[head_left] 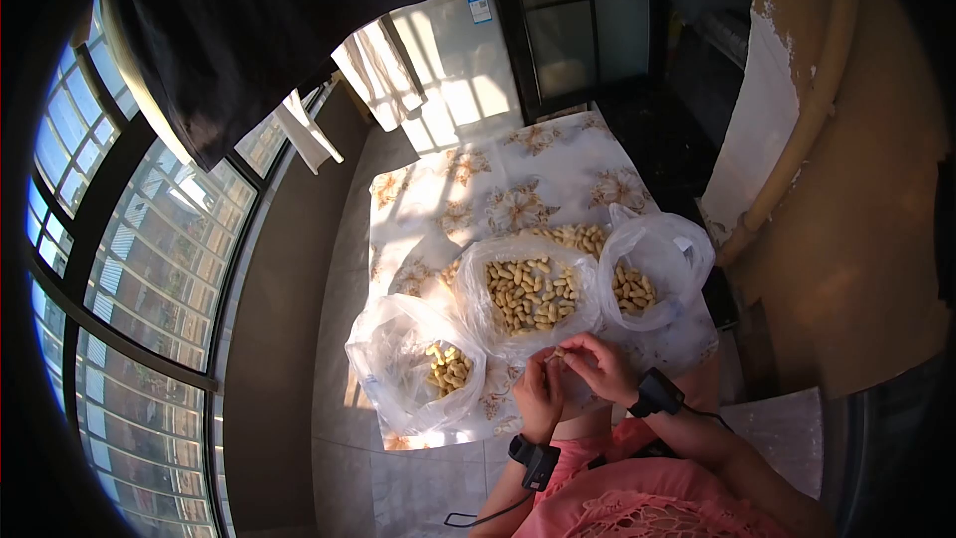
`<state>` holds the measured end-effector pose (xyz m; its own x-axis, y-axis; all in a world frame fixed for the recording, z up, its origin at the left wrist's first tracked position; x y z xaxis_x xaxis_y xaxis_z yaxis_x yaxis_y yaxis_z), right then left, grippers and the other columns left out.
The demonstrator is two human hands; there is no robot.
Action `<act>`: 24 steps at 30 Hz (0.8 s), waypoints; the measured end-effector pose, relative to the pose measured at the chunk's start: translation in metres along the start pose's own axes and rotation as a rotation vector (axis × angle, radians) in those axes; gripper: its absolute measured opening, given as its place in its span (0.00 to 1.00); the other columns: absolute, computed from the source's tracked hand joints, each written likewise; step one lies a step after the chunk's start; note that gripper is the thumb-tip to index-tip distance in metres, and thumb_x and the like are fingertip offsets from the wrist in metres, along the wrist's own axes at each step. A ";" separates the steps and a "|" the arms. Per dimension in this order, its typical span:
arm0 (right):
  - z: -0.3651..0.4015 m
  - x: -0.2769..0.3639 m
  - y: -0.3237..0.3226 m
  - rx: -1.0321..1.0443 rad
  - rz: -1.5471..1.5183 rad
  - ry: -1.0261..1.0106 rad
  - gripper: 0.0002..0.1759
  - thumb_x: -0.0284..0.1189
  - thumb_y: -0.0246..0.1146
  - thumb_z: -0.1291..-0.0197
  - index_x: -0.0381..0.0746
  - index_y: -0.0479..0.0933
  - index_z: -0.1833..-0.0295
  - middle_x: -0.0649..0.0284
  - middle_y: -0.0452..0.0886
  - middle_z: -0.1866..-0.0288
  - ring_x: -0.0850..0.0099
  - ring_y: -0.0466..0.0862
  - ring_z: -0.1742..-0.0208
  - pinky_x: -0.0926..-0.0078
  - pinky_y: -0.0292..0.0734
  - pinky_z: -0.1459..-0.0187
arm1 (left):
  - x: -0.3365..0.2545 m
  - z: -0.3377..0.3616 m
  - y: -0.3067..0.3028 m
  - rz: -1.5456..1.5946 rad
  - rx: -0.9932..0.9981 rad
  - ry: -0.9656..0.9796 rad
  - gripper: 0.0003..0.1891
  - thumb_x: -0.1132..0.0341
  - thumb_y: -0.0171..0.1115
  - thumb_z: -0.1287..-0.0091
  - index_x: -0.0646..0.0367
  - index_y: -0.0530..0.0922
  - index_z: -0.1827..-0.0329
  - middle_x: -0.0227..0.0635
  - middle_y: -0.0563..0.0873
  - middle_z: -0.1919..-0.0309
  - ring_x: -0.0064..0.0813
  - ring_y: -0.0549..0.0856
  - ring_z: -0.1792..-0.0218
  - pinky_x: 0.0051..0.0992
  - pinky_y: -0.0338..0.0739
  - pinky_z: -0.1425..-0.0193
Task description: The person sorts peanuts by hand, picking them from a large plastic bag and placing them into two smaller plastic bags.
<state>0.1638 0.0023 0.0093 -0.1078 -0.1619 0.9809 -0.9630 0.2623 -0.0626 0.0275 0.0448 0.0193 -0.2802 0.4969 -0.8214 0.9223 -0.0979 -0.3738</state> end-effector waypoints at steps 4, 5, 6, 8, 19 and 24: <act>0.000 -0.004 0.001 0.011 -0.092 0.049 0.10 0.23 0.58 0.26 0.32 0.76 0.43 0.62 0.83 0.48 0.77 0.83 0.49 0.76 0.83 0.48 | -0.002 -0.001 0.000 -0.005 0.002 0.005 0.07 0.68 0.61 0.26 0.60 0.81 0.50 0.40 0.82 0.78 0.31 0.82 0.79 0.30 0.75 0.72; 0.000 -0.004 0.001 0.011 -0.092 0.049 0.10 0.23 0.58 0.26 0.32 0.76 0.43 0.62 0.83 0.48 0.77 0.83 0.49 0.76 0.83 0.48 | -0.002 -0.001 0.000 -0.005 0.002 0.005 0.07 0.68 0.61 0.26 0.60 0.81 0.50 0.40 0.82 0.78 0.31 0.82 0.79 0.30 0.75 0.72; 0.000 -0.002 0.001 0.017 -0.089 0.047 0.10 0.23 0.57 0.26 0.32 0.76 0.43 0.62 0.83 0.48 0.77 0.83 0.49 0.76 0.83 0.48 | -0.001 0.000 0.000 -0.005 0.002 -0.003 0.07 0.68 0.61 0.26 0.60 0.81 0.50 0.40 0.83 0.77 0.31 0.83 0.79 0.30 0.75 0.72; 0.000 -0.002 0.001 0.023 -0.086 0.046 0.11 0.24 0.57 0.25 0.32 0.76 0.43 0.62 0.83 0.48 0.77 0.83 0.48 0.76 0.83 0.48 | 0.001 0.000 0.000 -0.005 0.002 -0.011 0.07 0.68 0.61 0.26 0.60 0.81 0.50 0.40 0.83 0.77 0.32 0.83 0.78 0.30 0.75 0.71; 0.000 -0.001 0.001 0.027 -0.092 0.044 0.10 0.23 0.57 0.26 0.32 0.76 0.43 0.62 0.82 0.48 0.78 0.83 0.49 0.76 0.83 0.48 | 0.001 0.001 0.001 -0.010 0.015 -0.023 0.07 0.69 0.62 0.27 0.59 0.81 0.50 0.41 0.84 0.75 0.31 0.84 0.77 0.29 0.76 0.71; 0.000 -0.002 0.000 0.023 -0.057 0.038 0.10 0.22 0.57 0.26 0.31 0.76 0.44 0.62 0.83 0.50 0.78 0.84 0.50 0.76 0.83 0.49 | 0.003 0.001 0.001 -0.024 0.023 -0.026 0.07 0.69 0.62 0.27 0.59 0.80 0.50 0.40 0.85 0.75 0.31 0.84 0.78 0.29 0.76 0.71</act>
<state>0.1637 0.0031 0.0076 -0.0436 -0.1394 0.9893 -0.9728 0.2314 -0.0102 0.0273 0.0451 0.0158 -0.3097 0.4765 -0.8228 0.9090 -0.1056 -0.4033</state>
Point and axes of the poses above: each hand's wrist, its own z-axis away from the middle knuckle, its own y-axis out of the palm, x = y × z, the point moved 6 cm from there along -z, towards the middle knuckle
